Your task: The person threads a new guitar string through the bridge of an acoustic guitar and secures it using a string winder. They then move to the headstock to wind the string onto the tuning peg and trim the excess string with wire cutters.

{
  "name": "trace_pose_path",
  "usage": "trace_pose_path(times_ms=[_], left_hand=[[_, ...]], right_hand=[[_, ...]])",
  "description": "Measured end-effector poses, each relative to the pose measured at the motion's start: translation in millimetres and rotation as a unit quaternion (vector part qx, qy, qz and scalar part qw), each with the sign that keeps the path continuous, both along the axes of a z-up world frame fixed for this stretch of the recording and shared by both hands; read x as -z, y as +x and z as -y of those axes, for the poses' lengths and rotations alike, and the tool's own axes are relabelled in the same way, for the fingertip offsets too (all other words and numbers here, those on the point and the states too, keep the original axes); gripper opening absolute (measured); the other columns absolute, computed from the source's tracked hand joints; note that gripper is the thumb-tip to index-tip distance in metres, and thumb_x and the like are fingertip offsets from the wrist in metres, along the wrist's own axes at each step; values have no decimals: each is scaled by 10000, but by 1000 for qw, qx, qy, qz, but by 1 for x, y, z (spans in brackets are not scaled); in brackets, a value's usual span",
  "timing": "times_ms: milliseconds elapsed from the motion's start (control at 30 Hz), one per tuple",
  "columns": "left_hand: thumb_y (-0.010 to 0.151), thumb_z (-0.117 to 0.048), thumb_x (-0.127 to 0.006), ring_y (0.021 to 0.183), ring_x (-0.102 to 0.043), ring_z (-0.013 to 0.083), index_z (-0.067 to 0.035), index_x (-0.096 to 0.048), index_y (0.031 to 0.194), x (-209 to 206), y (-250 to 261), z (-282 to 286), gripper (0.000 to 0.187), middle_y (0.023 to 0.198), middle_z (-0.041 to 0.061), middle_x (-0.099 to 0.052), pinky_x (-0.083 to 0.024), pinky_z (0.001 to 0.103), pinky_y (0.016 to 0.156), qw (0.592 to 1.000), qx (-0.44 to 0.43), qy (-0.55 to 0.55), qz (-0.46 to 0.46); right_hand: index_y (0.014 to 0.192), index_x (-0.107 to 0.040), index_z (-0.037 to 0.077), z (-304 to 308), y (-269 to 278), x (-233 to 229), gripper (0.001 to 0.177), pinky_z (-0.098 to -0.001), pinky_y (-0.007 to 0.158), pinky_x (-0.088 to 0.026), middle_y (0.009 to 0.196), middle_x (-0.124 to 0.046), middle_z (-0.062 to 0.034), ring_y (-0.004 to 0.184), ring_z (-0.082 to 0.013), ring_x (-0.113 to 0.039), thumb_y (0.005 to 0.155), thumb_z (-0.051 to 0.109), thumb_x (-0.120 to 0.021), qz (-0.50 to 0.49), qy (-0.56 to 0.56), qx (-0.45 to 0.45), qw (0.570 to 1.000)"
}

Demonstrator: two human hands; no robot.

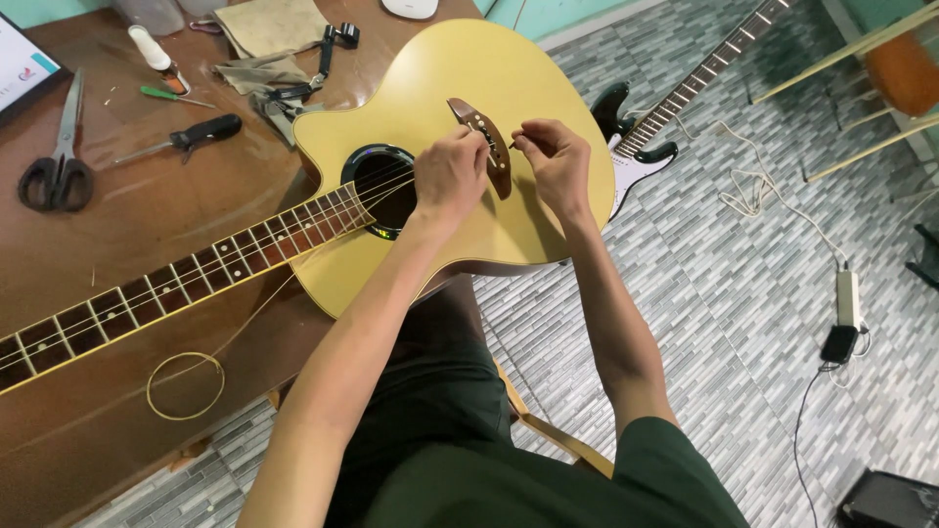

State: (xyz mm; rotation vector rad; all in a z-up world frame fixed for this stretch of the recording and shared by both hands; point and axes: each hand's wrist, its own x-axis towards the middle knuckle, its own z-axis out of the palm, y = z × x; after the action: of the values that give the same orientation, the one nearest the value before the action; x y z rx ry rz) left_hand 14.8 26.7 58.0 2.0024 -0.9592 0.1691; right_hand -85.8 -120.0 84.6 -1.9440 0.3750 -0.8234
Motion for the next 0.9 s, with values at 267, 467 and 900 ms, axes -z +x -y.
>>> trace_pose_path(times_ms=[267,467,900], left_hand=[[932,-129,-615,687,-717,330,-156,-664,847,7,1,6,102,763,11,-598,-603,466,637,999,-5,25,48],[930,-122,-602,683,-717,346,-151,-661,856,14,2,8,98,780,21,-596,-606,481,631,998,1,20,54],[894,-86,-611,671,-705,349,-156,-666,884,17,3,6,89,802,26,-593,-604,472,608,995,1,5,99]], right_hand=[[974,-784,22,3,10,12,119,-299,730,-636,862,-777,-134,820,-158,-742,874,-35,-816,-29,-3,15,999],[946,-805,63,4,15,17,124,-296,698,-639,827,-778,-117,796,-148,-748,859,-17,-843,-30,-19,23,999],[961,-816,97,-12,14,7,157,-353,667,-605,800,-774,-143,795,-234,-769,887,-39,-791,-43,-126,20,991]])
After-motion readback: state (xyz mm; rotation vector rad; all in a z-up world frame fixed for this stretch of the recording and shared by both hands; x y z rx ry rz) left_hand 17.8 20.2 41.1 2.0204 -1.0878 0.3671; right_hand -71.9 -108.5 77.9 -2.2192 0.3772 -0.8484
